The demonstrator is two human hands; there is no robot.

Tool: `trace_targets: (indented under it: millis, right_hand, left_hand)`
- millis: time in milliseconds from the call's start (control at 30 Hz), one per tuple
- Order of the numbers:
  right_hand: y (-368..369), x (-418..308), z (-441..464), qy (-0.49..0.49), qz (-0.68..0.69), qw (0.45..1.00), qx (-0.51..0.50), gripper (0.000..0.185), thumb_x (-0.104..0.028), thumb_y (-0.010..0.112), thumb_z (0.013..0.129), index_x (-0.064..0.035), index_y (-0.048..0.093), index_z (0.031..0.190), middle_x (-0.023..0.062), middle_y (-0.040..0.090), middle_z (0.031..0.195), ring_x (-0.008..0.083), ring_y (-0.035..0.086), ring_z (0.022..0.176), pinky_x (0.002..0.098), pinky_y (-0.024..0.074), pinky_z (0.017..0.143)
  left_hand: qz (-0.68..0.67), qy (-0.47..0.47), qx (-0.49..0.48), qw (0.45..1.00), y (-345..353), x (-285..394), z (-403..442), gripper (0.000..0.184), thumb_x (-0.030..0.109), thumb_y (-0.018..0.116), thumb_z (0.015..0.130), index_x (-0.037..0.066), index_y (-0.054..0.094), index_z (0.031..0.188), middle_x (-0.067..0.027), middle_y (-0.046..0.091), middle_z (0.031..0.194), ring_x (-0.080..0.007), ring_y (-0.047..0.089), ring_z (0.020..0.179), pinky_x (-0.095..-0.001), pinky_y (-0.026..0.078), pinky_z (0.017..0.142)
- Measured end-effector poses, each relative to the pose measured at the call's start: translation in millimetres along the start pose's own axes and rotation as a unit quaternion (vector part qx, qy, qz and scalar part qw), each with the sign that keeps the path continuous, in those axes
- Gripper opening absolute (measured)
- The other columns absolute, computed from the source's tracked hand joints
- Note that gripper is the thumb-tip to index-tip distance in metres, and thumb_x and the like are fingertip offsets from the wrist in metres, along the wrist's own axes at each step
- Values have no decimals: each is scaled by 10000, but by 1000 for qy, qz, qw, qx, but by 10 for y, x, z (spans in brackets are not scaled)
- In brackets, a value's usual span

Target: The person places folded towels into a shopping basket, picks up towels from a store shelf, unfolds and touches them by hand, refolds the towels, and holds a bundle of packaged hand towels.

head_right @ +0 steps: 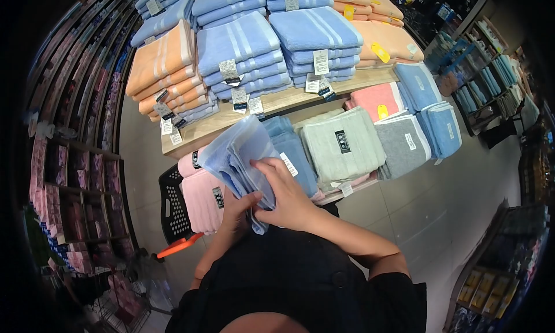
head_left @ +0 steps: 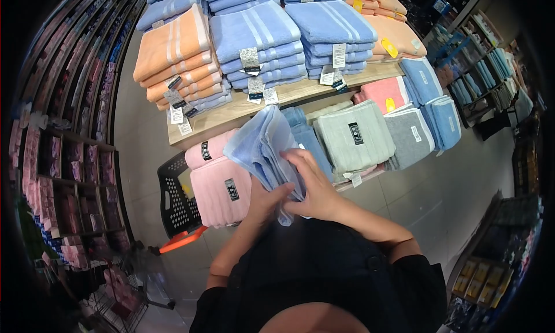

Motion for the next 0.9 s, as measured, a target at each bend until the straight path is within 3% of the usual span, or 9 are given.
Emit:
trace_targets:
  millis: [200, 367, 533, 567, 633, 700, 733, 800, 900]
  right_hand:
    - [-77, 162, 40, 19, -37, 999, -6, 607, 36, 525, 703, -5, 366, 1287, 211, 489, 1156, 355, 501, 1065, 366, 406, 902]
    - [-802, 526, 65, 206, 331, 918, 72, 604, 109, 454, 676, 42, 393, 1273, 92, 563, 1115, 140, 564, 1003, 263, 455, 838]
    - [-1214, 1180, -168, 292, 424, 855, 63, 660, 132, 475, 614, 29, 410, 1262, 93, 608, 1033, 144, 606, 884, 253, 469, 812]
    - [-1178, 1455, -268, 306, 405, 860, 51, 634, 103, 502, 641, 17, 409, 1263, 123, 590, 1076, 167, 597, 918, 281, 471, 822]
    - [-1157, 1792, -412, 313, 136, 935, 101, 622, 80, 526, 665, -4, 413, 1272, 150, 538, 1157, 187, 562, 1006, 302, 461, 847]
    - [-1218, 1479, -348, 271, -177, 932, 163, 594, -1, 594, 733, -56, 404, 1293, 179, 453, 1255, 267, 482, 1134, 364, 419, 907]
    - [-1160, 1317, -267, 203, -215, 940, 169, 585, -55, 616, 742, -74, 412, 1290, 184, 445, 1261, 301, 464, 1144, 396, 393, 928]
    - [-1026, 1059, -154, 61, -285, 940, 175, 576, -163, 661, 760, -109, 427, 1283, 192, 430, 1272, 370, 428, 1164, 461, 340, 971]
    - [-448, 734, -26, 39, -299, 954, 13, 606, -355, 625, 793, -119, 413, 1309, 168, 346, 1366, 363, 308, 1271, 573, 218, 1003]
  left_hand:
    - [-65, -9, 8, 998, -320, -114, 56, 592, -51, 530, 580, -18, 448, 1165, -99, 556, 1041, -221, 576, 950, -329, 486, 812]
    - [-180, 13, -29, 983, -591, 293, 3, 724, -84, 448, 505, -66, 403, 1228, -192, 529, 1149, -324, 557, 1036, -388, 461, 907]
    - [-124, -62, -35, 990, -1275, -159, 216, 753, -95, 451, 500, -65, 381, 1249, -187, 530, 1163, -284, 543, 1069, -372, 444, 930]
    - [-105, -94, -11, 990, -1386, -367, 287, 721, -126, 468, 543, -52, 379, 1255, -169, 545, 1138, -252, 548, 1059, -357, 456, 911]
    - [-94, -52, 76, 991, -1516, -607, 356, 675, -135, 481, 590, -43, 387, 1253, -160, 553, 1125, -244, 557, 1041, -339, 462, 893]
    - [-4, -12, 146, 989, -1593, -585, 324, 600, -94, 500, 704, -23, 373, 1286, -166, 512, 1190, -257, 505, 1113, -354, 406, 941]
    - [158, 81, 190, 966, -1505, -388, 276, 594, -71, 510, 728, -16, 361, 1300, -176, 479, 1227, -268, 466, 1152, -358, 374, 965]
    - [459, 257, 253, 812, -1057, -6, 172, 585, -24, 529, 774, -3, 339, 1327, -195, 414, 1300, -290, 390, 1231, -367, 310, 1014]
    - [615, 303, 41, 727, -397, 14, 233, 611, 188, 567, 835, 19, 305, 1360, -190, 271, 1417, -329, 230, 1331, -499, 178, 1050]
Point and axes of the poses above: each hand's wrist, its own z-axis towards the middle knuckle, its own y-axis out of the palm, x = y × z, the point moved 5 cm from there along z, towards the middle knuckle
